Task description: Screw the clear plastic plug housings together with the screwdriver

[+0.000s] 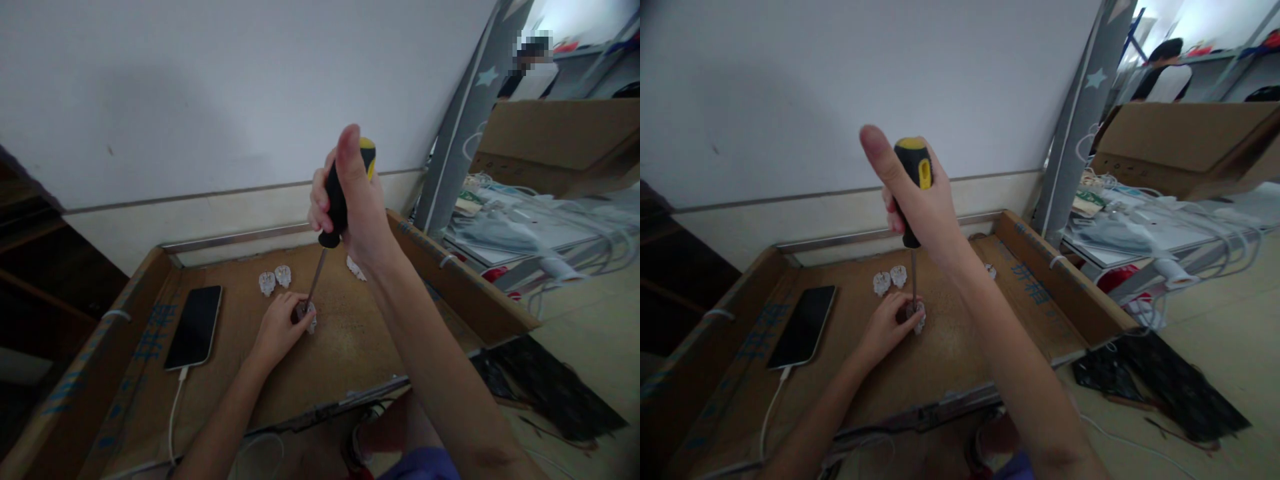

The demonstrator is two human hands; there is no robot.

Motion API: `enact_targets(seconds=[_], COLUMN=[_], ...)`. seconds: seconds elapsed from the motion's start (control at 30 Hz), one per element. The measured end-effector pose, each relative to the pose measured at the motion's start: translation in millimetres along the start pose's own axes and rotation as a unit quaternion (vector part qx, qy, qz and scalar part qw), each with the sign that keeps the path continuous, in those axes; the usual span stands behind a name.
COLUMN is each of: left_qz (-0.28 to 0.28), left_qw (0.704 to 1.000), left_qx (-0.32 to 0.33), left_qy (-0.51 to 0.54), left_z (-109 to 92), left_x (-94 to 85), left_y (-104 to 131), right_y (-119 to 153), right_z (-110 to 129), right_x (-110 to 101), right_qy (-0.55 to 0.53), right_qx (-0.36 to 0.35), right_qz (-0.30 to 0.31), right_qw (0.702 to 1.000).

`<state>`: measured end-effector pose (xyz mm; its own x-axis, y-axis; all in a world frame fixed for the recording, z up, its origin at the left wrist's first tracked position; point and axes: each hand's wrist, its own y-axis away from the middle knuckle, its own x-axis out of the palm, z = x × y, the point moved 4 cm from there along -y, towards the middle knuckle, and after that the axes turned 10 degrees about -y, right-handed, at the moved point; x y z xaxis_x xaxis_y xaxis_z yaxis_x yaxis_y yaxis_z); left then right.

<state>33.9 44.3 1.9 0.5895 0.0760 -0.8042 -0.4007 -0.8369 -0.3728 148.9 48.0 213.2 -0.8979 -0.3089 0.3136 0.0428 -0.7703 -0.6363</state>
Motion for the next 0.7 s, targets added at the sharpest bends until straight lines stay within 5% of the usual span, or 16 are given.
enact_targets(seconds=[0.07,0.13,0.2,0.27,0.33,0.47,0.7], left_qz=[0.002,0.003,0.003,0.001,-0.001,0.004,-0.001], left_qw=[1.0,1.0,1.0,1.0,1.0,1.0,1.0], left_qx=[0.004,0.008,0.012,0.012,0.006,-0.005,-0.01], left_qy=[-0.005,-0.009,-0.009,-0.007,-0.003,0.002,0.017], left_z=[-0.1,-0.1,0.4,1.5,2.8,2.4,-1.3], left_x=[0.5,1.4,2.6,3.6,4.3,4.0,0.4], left_y=[0.0,0.1,0.2,0.2,0.2,0.1,0.5], right_y=[6.3,17.3,28.4,35.1,34.1,21.3,17.3], right_z=[10.2,20.2,25.6,25.7,21.0,3.7,2.8], right_x=[-1.7,2.1,8.1,11.9,12.5,6.1,-11.3], right_qy=[0.145,0.269,0.302,0.266,0.212,0.073,0.009], right_qx=[-0.098,-0.188,-0.26,-0.303,-0.285,-0.112,-0.111], right_qz=[-0.068,-0.145,-0.193,-0.205,-0.182,-0.118,-0.168], right_qw=[0.982,0.933,0.897,0.892,0.917,0.984,0.979])
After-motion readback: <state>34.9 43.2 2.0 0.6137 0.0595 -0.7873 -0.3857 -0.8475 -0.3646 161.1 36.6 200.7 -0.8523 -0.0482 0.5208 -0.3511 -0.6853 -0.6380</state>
